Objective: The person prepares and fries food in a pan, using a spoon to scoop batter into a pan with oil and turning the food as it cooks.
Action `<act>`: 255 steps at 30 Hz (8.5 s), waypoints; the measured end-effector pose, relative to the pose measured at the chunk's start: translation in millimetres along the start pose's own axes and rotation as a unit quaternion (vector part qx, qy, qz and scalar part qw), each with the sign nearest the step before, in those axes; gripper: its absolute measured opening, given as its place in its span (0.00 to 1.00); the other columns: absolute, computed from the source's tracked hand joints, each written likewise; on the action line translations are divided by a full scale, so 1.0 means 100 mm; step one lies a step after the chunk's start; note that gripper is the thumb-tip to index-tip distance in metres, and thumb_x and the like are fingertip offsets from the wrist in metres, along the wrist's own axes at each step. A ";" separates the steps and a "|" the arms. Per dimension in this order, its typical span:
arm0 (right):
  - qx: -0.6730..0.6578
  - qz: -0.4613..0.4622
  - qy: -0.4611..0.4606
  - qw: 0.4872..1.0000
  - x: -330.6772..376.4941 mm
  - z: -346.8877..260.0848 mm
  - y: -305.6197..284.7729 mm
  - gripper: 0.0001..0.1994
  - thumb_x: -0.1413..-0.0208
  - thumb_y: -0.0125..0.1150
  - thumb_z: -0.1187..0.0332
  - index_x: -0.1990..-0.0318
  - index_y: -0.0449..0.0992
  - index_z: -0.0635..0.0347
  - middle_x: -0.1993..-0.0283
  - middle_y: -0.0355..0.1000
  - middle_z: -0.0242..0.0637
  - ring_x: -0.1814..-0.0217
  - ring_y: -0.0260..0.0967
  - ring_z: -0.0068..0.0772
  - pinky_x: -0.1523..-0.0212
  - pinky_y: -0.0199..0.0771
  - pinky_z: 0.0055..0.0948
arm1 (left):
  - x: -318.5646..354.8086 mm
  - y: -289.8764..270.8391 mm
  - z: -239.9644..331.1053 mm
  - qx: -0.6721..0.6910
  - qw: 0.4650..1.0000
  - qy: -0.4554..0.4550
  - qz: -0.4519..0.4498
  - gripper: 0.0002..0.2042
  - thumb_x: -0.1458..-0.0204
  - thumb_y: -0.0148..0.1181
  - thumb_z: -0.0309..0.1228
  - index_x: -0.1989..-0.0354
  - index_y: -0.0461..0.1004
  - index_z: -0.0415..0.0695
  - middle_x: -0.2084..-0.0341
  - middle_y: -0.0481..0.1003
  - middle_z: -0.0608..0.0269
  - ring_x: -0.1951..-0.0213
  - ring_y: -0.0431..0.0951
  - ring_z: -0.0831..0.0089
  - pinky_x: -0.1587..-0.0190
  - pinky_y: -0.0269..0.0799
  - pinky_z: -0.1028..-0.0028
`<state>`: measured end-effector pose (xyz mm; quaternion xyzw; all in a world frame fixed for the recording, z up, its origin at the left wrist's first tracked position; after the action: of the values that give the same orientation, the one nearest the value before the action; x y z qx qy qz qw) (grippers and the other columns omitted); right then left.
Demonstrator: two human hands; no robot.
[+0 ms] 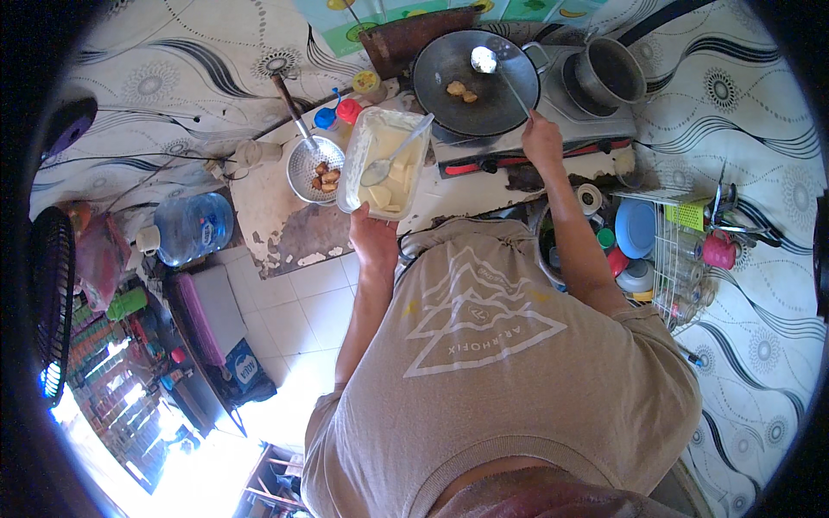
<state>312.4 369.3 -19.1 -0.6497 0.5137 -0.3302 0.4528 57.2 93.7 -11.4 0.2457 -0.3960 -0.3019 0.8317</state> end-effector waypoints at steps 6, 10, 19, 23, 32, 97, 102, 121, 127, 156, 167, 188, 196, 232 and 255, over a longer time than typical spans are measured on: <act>0.028 -0.001 0.049 0.998 0.05 0.15 0.02 0.14 0.43 0.49 0.71 0.52 0.75 0.63 0.65 0.74 0.59 0.62 0.73 0.62 0.58 0.73 0.53 | -0.02 -0.10 -0.04 -0.001 1.000 -0.011 0.022 0.28 0.46 0.51 0.38 0.38 0.57 0.41 0.41 0.63 0.57 0.39 0.63 0.60 0.38 0.59 0.58; 0.037 -0.011 -0.008 0.999 0.08 0.13 0.12 0.15 0.43 0.48 0.71 0.49 0.74 0.62 0.65 0.74 0.59 0.61 0.72 0.62 0.56 0.72 0.53 | -0.02 -0.07 -0.04 -0.002 1.000 -0.015 0.023 0.28 0.46 0.51 0.38 0.38 0.57 0.42 0.41 0.63 0.57 0.39 0.63 0.60 0.38 0.59 0.58; 0.025 -0.027 -0.023 0.999 0.11 0.08 0.14 0.17 0.45 0.47 0.71 0.48 0.73 0.64 0.64 0.75 0.55 0.62 0.73 0.58 0.57 0.74 0.52 | -0.01 -0.02 -0.03 -0.012 1.000 -0.003 0.003 0.28 0.47 0.51 0.39 0.38 0.57 0.41 0.41 0.63 0.56 0.40 0.64 0.60 0.39 0.61 0.58; 0.033 -0.030 0.008 0.999 0.14 0.11 0.15 0.18 0.45 0.47 0.72 0.49 0.74 0.64 0.64 0.75 0.56 0.63 0.73 0.59 0.58 0.74 0.52 | -0.03 -0.02 -0.06 -0.011 1.000 -0.008 -0.004 0.27 0.47 0.51 0.39 0.38 0.58 0.41 0.41 0.63 0.56 0.39 0.63 0.61 0.38 0.60 0.58; -0.023 -0.016 -0.004 1.000 0.14 0.06 0.15 0.15 0.42 0.48 0.71 0.51 0.75 0.63 0.64 0.74 0.58 0.60 0.72 0.62 0.57 0.73 0.52 | -0.01 -0.02 -0.06 -0.009 1.000 -0.010 -0.002 0.27 0.47 0.50 0.39 0.38 0.58 0.42 0.42 0.64 0.56 0.39 0.63 0.61 0.38 0.59 0.59; -0.023 -0.039 0.046 0.998 0.26 0.00 0.05 0.15 0.43 0.48 0.71 0.51 0.75 0.63 0.61 0.74 0.57 0.59 0.72 0.62 0.54 0.71 0.52 | -0.06 0.07 -0.08 -0.014 0.999 -0.024 -0.029 0.28 0.48 0.53 0.39 0.38 0.60 0.42 0.41 0.65 0.59 0.39 0.64 0.63 0.38 0.59 0.60; -0.085 0.045 -0.033 0.995 0.28 -0.02 0.07 0.13 0.43 0.48 0.71 0.55 0.74 0.68 0.66 0.74 0.58 0.63 0.73 0.61 0.60 0.74 0.52 | -0.06 0.10 -0.04 -0.019 0.999 -0.017 -0.030 0.28 0.48 0.52 0.39 0.38 0.59 0.42 0.41 0.65 0.59 0.39 0.64 0.63 0.38 0.59 0.60; 0.027 0.031 0.068 0.997 0.25 0.14 0.13 0.15 0.43 0.46 0.71 0.50 0.73 0.64 0.65 0.74 0.59 0.61 0.74 0.60 0.59 0.74 0.52 | -0.11 0.02 0.03 -0.014 0.999 -0.032 -0.028 0.28 0.47 0.52 0.37 0.38 0.58 0.41 0.41 0.65 0.57 0.40 0.65 0.62 0.39 0.62 0.60; 0.010 -0.016 0.058 0.998 0.23 0.17 0.16 0.14 0.45 0.47 0.71 0.55 0.75 0.65 0.66 0.74 0.60 0.63 0.75 0.59 0.61 0.76 0.52 | -0.13 0.05 0.02 -0.027 0.999 -0.038 -0.026 0.28 0.47 0.51 0.38 0.38 0.58 0.40 0.41 0.65 0.56 0.40 0.66 0.62 0.39 0.62 0.61; -0.180 -0.177 0.114 0.961 0.01 0.44 0.26 0.14 0.44 0.52 0.64 0.55 0.80 0.56 0.56 0.75 0.52 0.52 0.73 0.52 0.51 0.72 0.40 | -0.12 0.05 0.23 -0.017 0.999 0.028 -0.007 0.26 0.46 0.51 0.39 0.40 0.60 0.41 0.43 0.66 0.57 0.42 0.68 0.63 0.43 0.65 0.62; -0.180 -0.090 0.075 0.977 0.10 0.39 -0.26 0.15 0.43 0.50 0.68 0.52 0.78 0.61 0.61 0.76 0.53 0.59 0.75 0.52 0.57 0.72 0.40 | -0.15 0.11 0.18 -0.022 1.000 0.013 -0.017 0.27 0.47 0.51 0.39 0.39 0.59 0.40 0.43 0.66 0.58 0.42 0.67 0.63 0.43 0.65 0.63; -0.007 -0.048 0.009 0.999 0.22 0.09 -0.09 0.17 0.44 0.51 0.70 0.48 0.76 0.50 0.59 0.75 0.54 0.57 0.73 0.55 0.57 0.74 0.50 | -0.14 0.01 0.08 -0.011 1.000 -0.004 -0.012 0.30 0.49 0.54 0.39 0.37 0.57 0.40 0.41 0.63 0.56 0.40 0.64 0.61 0.40 0.62 0.61; -0.019 -0.011 -0.035 0.999 0.23 0.00 -0.16 0.16 0.45 0.53 0.72 0.49 0.77 0.51 0.60 0.75 0.51 0.60 0.73 0.54 0.60 0.74 0.49 | -0.09 0.06 0.11 -0.015 1.000 0.003 -0.008 0.29 0.47 0.52 0.39 0.38 0.57 0.40 0.41 0.64 0.55 0.40 0.65 0.61 0.39 0.62 0.60; -0.051 0.020 -0.030 0.998 0.31 -0.02 -0.13 0.13 0.44 0.53 0.70 0.53 0.78 0.61 0.66 0.75 0.55 0.64 0.74 0.58 0.62 0.75 0.50 | -0.03 -0.02 0.07 -0.012 1.000 -0.009 0.004 0.29 0.46 0.51 0.38 0.37 0.56 0.41 0.40 0.63 0.56 0.39 0.64 0.61 0.38 0.60 0.60; -0.035 0.007 -0.027 0.999 0.39 -0.06 -0.13 0.13 0.45 0.52 0.70 0.55 0.79 0.60 0.69 0.73 0.58 0.65 0.72 0.60 0.61 0.73 0.49 | -0.03 0.06 0.07 -0.022 0.999 -0.007 -0.025 0.28 0.45 0.50 0.39 0.37 0.56 0.40 0.40 0.63 0.55 0.39 0.64 0.61 0.37 0.61 0.59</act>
<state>321.5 330.9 -5.8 -0.6700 0.5169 -0.2917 0.4459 51.5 98.8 -4.9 0.2348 -0.3886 -0.3335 0.8262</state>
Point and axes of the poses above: each hand's wrist, its own x-axis away from the middle knuckle, its own y-axis out of the palm, z = x × y, the point moved 8 cm from there along -x, towards the middle knuckle
